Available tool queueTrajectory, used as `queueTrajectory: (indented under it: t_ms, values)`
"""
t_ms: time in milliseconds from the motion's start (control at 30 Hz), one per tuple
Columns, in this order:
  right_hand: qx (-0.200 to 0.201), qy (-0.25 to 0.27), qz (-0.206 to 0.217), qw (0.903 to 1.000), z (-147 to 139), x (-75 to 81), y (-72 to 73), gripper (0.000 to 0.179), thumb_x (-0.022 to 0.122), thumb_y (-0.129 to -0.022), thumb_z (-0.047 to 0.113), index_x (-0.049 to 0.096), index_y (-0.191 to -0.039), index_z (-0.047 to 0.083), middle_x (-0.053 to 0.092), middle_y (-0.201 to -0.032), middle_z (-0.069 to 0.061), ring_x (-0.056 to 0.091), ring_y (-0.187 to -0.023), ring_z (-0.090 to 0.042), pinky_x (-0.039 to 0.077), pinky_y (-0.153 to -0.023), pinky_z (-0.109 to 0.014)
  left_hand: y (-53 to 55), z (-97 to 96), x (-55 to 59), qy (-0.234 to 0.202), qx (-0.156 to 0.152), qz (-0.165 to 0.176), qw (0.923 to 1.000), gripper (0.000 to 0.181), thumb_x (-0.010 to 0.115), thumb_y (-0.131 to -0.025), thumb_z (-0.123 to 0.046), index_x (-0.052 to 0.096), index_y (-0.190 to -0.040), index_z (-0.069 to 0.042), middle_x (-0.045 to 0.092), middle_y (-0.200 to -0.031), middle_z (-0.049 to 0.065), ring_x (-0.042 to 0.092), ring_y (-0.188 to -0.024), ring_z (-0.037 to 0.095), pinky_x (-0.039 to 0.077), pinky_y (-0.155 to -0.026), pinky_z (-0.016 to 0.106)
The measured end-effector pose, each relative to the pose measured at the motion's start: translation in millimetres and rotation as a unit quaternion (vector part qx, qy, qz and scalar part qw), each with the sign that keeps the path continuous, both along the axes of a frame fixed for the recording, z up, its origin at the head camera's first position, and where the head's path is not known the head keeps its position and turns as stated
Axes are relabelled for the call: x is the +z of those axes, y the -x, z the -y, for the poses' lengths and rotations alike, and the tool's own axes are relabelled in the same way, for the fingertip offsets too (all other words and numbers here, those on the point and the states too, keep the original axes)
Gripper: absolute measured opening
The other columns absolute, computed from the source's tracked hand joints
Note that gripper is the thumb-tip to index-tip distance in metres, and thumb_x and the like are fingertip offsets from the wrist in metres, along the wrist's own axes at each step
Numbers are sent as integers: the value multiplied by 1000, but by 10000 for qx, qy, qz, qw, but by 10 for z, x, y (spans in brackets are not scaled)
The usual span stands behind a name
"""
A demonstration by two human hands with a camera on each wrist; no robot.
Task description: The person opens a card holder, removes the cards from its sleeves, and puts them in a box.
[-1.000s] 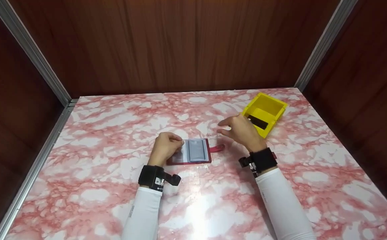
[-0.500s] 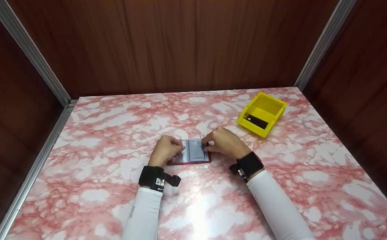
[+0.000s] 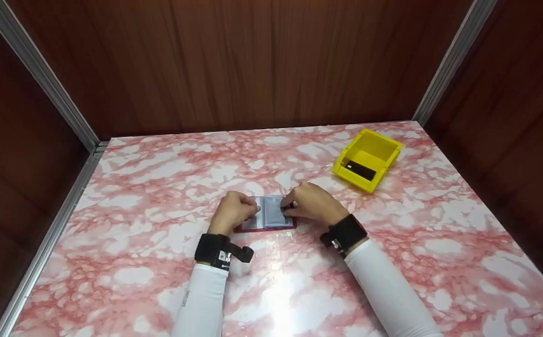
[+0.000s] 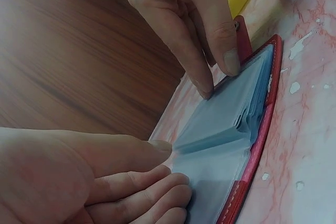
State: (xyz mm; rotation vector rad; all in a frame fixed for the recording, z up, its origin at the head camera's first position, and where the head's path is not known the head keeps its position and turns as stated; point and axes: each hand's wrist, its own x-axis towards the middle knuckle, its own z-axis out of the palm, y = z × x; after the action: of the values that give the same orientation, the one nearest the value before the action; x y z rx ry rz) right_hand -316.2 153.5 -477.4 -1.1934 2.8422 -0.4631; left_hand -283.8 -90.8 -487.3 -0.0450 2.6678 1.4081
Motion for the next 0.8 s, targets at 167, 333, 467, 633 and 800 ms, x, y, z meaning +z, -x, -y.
queueTrajectory:
  t_ms: [167,333,467,633,800]
  values:
    - [106,40,-47,9999,32,-5,-19,18,83,-96,16,86,-113,13,86,-109,-4,80,-97,-19,67,-92,-41,8,5,-13,-51,-27,-6,10000,17,79,-89,-17,83,-100,-4,81,-98,10,64,-76,13,48,-64,21]
    - [229,140,-113,9996,82,-28,-33,14,82,-97,14,87,-111,13,86,-106,-4,78,-89,-16,67,-83,-39,7,10,-24,-95,-22,5,10000,17,78,-89,-16,83,-101,-4,79,-92,8,64,-75,12,48,-62,21]
    - [159,245,-123,9995,132,-52,-39,16,84,-96,17,87,-112,14,86,-105,-3,76,-86,-13,66,-79,-36,9,17,-26,-127,-5,41,9999,16,77,-90,-15,82,-100,-5,76,-86,5,62,-71,13,47,-58,22]
    - [-69,307,-167,9994,155,-53,-50,16,86,-95,23,87,-109,15,86,-102,-2,74,-82,-9,66,-77,-33,15,21,-27,-143,-34,64,9999,14,76,-90,-15,82,-97,-5,72,-82,2,60,-70,13,45,-56,22]
    - [-161,401,-252,9988,117,-9,-48,12,85,-96,22,88,-106,16,86,-100,-1,73,-81,-9,66,-77,-34,18,10,-8,-170,-27,53,9998,14,76,-89,-15,83,-96,-5,70,-81,1,60,-70,13,45,-57,22]
